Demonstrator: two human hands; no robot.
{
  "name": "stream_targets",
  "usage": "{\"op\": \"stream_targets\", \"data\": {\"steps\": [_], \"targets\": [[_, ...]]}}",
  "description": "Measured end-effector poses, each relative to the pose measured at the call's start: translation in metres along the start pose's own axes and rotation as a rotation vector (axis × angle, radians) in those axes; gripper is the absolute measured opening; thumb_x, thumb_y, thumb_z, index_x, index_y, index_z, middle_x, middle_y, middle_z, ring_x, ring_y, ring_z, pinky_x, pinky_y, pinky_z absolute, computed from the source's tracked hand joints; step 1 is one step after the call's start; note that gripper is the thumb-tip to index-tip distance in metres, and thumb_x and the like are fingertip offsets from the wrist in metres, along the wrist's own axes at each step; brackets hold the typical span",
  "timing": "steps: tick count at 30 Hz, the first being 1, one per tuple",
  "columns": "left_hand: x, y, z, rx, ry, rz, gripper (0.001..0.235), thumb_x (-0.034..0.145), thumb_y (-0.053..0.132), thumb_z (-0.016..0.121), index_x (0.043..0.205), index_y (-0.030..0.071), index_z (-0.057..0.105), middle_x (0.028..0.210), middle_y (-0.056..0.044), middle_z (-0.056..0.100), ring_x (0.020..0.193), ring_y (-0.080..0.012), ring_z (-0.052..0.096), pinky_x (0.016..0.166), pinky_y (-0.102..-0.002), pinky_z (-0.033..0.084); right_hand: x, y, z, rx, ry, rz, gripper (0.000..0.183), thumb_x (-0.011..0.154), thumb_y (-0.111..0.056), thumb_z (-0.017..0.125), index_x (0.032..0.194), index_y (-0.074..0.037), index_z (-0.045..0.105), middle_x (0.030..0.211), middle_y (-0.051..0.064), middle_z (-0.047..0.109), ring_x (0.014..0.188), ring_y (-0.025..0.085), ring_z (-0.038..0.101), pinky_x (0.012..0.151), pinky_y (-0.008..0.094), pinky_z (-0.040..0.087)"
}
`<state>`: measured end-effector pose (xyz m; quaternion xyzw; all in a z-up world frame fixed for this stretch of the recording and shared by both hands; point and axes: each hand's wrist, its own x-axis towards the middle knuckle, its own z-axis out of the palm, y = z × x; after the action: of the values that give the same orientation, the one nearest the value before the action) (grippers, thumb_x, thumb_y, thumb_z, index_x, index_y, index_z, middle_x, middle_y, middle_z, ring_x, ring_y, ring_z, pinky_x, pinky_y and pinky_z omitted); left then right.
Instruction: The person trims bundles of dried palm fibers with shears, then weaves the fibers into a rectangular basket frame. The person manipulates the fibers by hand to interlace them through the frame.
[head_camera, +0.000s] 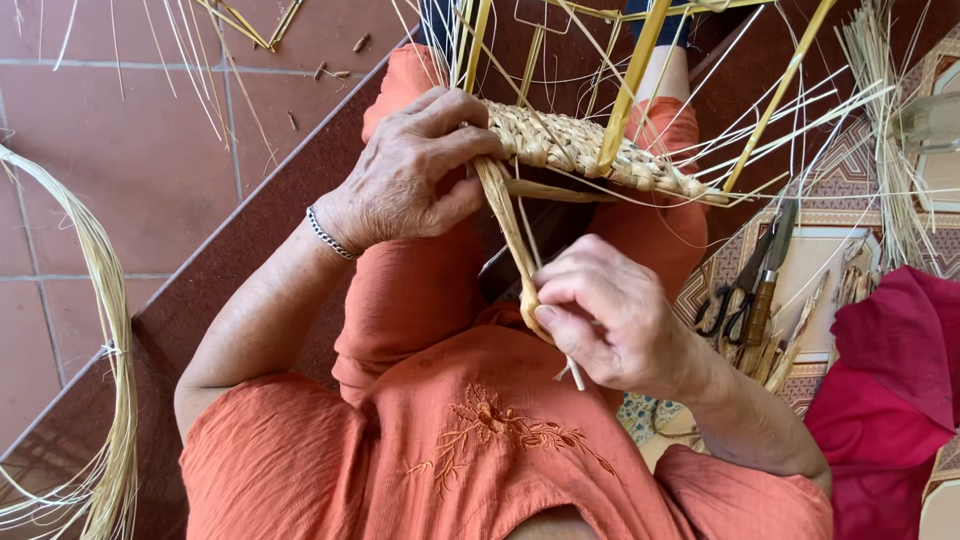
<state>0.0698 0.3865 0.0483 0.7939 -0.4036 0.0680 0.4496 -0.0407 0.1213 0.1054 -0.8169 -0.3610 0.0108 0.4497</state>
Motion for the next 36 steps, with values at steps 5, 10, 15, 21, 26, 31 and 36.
{"op": "stream_targets", "data": {"steps": [5,10,15,21,26,31,36], "targets": [[0.002,-0.008,-0.005,-0.033,-0.048,0.028,0.022,0.084,0.008,0.071,0.104,0.002,0.069,0.114,-0.013,0.06,0.105,-0.0286,0.062,0.091,-0.04,0.055,-0.005,0.016,-0.023,0.796,-0.006,0.718,0.017,0.104,-0.012,0.052,0.106,0.002,0.06,0.079,0.009,0.068,0.058,0.012,0.062,0.048,0.024,0.055],[0.007,-0.011,0.001,-0.005,-0.057,0.011,0.011,0.088,0.01,0.071,0.093,0.003,0.064,0.115,-0.014,0.059,0.106,-0.0268,0.062,0.093,-0.041,0.054,0.004,0.079,-0.062,1.199,0.123,0.529,0.024,0.119,-0.015,0.053,0.112,0.006,0.06,0.08,0.012,0.066,0.066,0.012,0.061,0.062,0.022,0.052],[0.008,-0.014,0.007,-0.023,-0.079,-0.031,0.015,0.095,0.015,0.075,0.105,0.005,0.073,0.11,-0.011,0.058,0.106,-0.0255,0.059,0.093,-0.041,0.051,-0.013,0.069,-0.059,1.062,0.105,0.419,0.036,0.108,-0.029,0.062,0.129,0.001,0.063,0.1,0.014,0.071,0.091,0.019,0.07,0.083,0.03,0.061],[0.007,-0.02,0.003,-0.184,-0.111,-0.088,0.015,0.099,0.007,0.068,0.113,0.003,0.07,0.114,-0.008,0.06,0.114,-0.0239,0.057,0.101,-0.039,0.048,0.004,0.072,-0.005,-0.633,0.192,0.095,0.027,0.094,-0.023,0.085,0.112,-0.005,0.075,0.107,0.01,0.066,0.092,0.024,0.057,0.08,0.037,0.051],[0.005,-0.022,0.0,-0.239,-0.137,-0.118,0.012,0.102,0.009,0.064,0.111,0.002,0.069,0.114,-0.008,0.06,0.11,-0.0251,0.055,0.099,-0.038,0.047,0.022,0.075,0.012,-0.717,0.299,-0.006,0.018,0.095,-0.009,0.083,0.107,-0.01,0.07,0.109,0.005,0.064,0.1,0.022,0.056,0.084,0.036,0.05],[0.006,-0.025,0.002,-0.119,-0.165,-0.108,0.016,0.102,0.013,0.059,0.107,0.002,0.069,0.111,-0.009,0.06,0.109,-0.0261,0.054,0.099,-0.04,0.047,0.026,0.062,0.007,-0.46,0.252,0.037,0.021,0.092,-0.003,0.078,0.107,-0.002,0.063,0.107,0.009,0.066,0.097,0.024,0.059,0.083,0.039,0.051],[0.009,-0.025,0.002,-0.161,-0.148,-0.131,0.017,0.105,0.016,0.06,0.107,0.001,0.069,0.106,-0.009,0.061,0.106,-0.0255,0.054,0.096,-0.04,0.047,0.029,0.071,0.028,-0.745,0.253,-0.019,0.021,0.092,-0.009,0.084,0.106,-0.006,0.068,0.097,0.009,0.063,0.09,0.026,0.058,0.078,0.039,0.049]]}}
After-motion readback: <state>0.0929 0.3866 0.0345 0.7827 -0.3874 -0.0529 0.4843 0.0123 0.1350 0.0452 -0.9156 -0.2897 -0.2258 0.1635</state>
